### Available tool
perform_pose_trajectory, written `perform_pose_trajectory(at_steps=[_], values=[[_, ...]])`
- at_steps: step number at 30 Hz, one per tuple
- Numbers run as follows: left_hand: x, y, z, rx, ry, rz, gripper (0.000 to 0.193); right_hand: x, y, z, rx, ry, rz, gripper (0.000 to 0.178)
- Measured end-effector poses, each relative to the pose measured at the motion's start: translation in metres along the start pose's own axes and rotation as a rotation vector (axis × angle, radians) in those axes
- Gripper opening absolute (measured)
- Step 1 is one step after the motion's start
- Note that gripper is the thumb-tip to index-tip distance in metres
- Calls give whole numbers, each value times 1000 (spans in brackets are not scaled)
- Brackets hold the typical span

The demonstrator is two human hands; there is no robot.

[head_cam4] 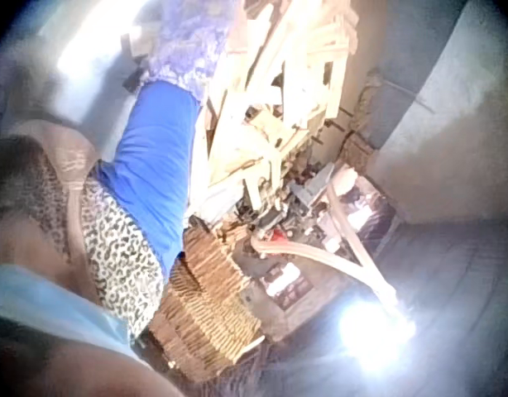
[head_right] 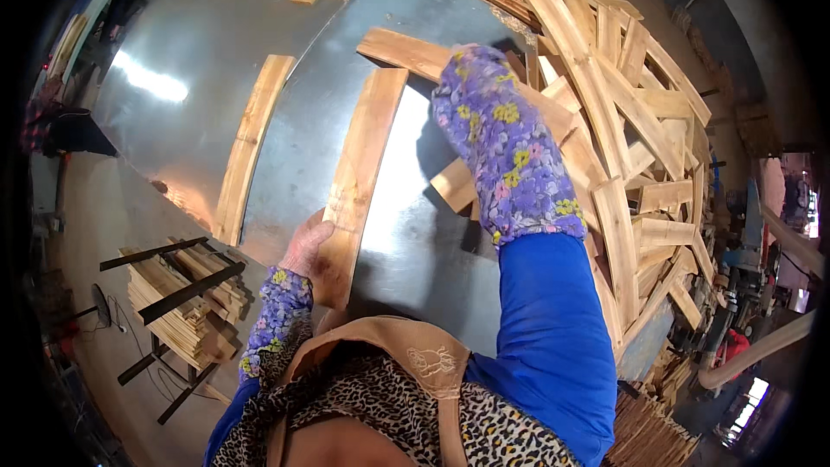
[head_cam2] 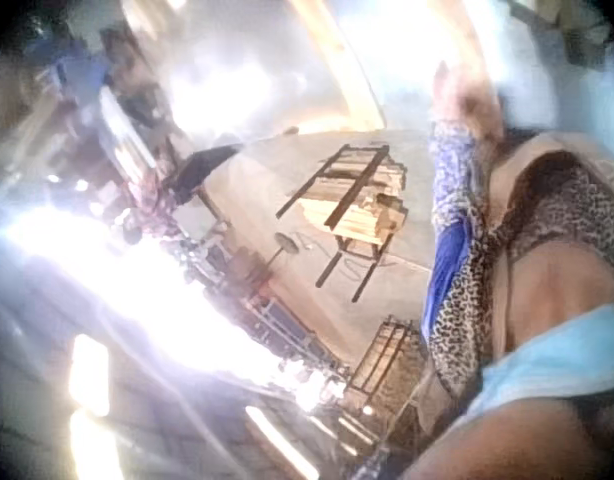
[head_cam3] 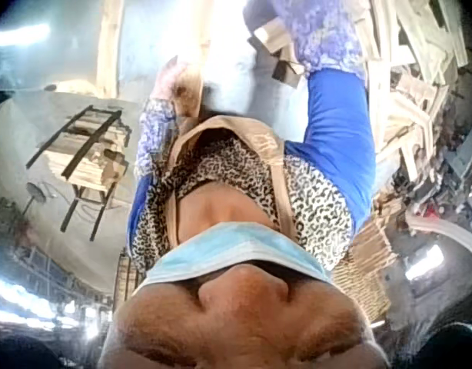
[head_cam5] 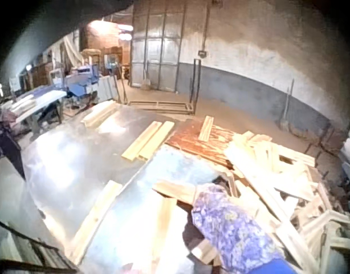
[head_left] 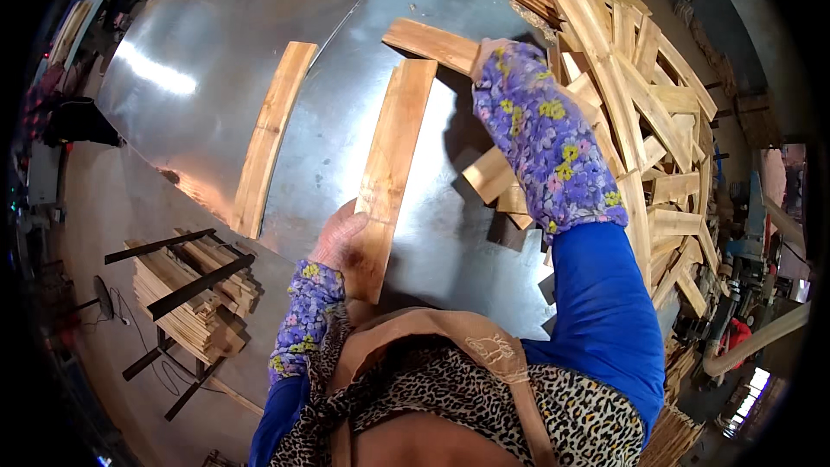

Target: The person sorts and stacks thin wooden planks on a large metal table. They pick up individual planks from a disorganized pile, align them, and place them into a neat stack. The process involves repetitive picking, aligning, and stacking of the wood pieces.

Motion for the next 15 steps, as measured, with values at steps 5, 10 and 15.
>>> perform_pose_trajectory(at_steps=[5,10,15], values=[[19,-44,2,-24,-163,-35,65,33,-35,-80,17,-70,-208,50],[16,-80,26,-10,12,-124,56,65,31,-65,-469,130,-366,62],[7,-156,1,239,-248,52,61,109,21,-101,-1488,270,-228,51]])
Point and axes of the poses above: each hand's wrist, its own x-axis away from the middle knuckle, its own y-axis out of the palm, z = x × y, the point moved 10 cm from there along -x, towards the middle knuckle, and after that the axes turned 1 degree about -y, right-handed, at the moved point
